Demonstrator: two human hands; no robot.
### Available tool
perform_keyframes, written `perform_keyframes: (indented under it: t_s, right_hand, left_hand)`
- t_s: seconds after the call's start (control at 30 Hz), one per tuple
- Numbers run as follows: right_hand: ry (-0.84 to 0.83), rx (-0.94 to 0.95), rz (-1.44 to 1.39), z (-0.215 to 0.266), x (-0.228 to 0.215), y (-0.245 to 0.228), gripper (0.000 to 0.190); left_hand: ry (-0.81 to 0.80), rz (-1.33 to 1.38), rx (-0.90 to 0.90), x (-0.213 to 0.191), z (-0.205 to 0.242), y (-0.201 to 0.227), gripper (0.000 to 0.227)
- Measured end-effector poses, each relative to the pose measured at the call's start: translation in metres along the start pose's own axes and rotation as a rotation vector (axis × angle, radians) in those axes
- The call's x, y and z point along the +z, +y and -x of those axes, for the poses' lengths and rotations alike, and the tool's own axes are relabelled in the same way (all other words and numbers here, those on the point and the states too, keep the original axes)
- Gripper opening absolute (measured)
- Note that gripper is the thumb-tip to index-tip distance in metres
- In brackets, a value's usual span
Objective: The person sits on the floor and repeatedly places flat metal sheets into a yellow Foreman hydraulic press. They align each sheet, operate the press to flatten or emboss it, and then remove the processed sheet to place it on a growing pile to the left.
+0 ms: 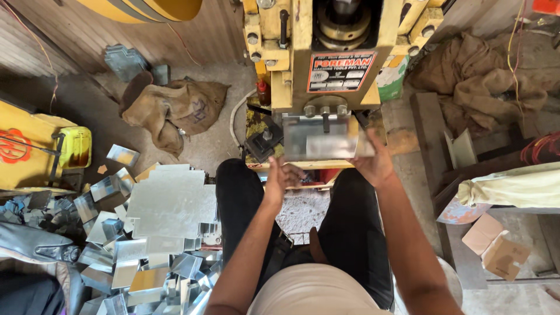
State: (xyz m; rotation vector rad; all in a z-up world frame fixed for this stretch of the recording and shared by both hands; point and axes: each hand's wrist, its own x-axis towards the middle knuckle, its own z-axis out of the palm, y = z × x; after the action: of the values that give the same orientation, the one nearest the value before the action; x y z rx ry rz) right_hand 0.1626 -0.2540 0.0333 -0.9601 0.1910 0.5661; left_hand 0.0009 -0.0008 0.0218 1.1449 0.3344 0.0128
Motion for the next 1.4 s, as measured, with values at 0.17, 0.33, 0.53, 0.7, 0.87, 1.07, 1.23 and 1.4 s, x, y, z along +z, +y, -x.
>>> perform_keyframes:
  t_s: [0.17,0.33,0.53,0.7,0.87,1.07,1.23,1.4]
  right_hand:
    - [0.098,-0.287,0.027,0.009,0.005,0.013,0.039]
    - [0.074,-0.418,-0.100,0.066,0.041,0.053,0.049]
    - [-0.049,-0.230,0.084,0.065,0.047,0.097,0.024]
    - [0.074,-0.236,0.224,0.047,0.036,0.110,0.027]
    - [0.102,-0.232,0.286,0.042,0.027,0.112,0.027]
    - [0.118,-0.261,0.321,0.039,0.021,0.116,0.028]
    - [0.068,-0.302,0.239,0.040,0.000,0.123,0.032]
    - [0.255,-0.287,0.430,0.048,-0.020,0.128,0.043]
  left_hand:
    - [-0.160,-0.060,0.055,0.014,-0.005,-0.010,0.087]
    - [-0.200,-0.041,0.072,0.025,0.004,-0.012,0.065]
    - [0.165,-0.109,0.045,0.016,-0.012,-0.021,0.044]
    - [0.047,-0.039,0.111,-0.005,-0.032,-0.028,0.045]
    - [0.029,-0.011,-0.032,-0.014,-0.016,-0.021,0.054]
    - [-0.208,-0.101,-0.136,-0.022,0.008,-0.036,0.054]
    - [-0.129,-0.283,-0.089,-0.001,-0.003,-0.043,0.046]
    - [-0.133,0.207,-0.109,0.046,-0.081,-0.054,0.071]
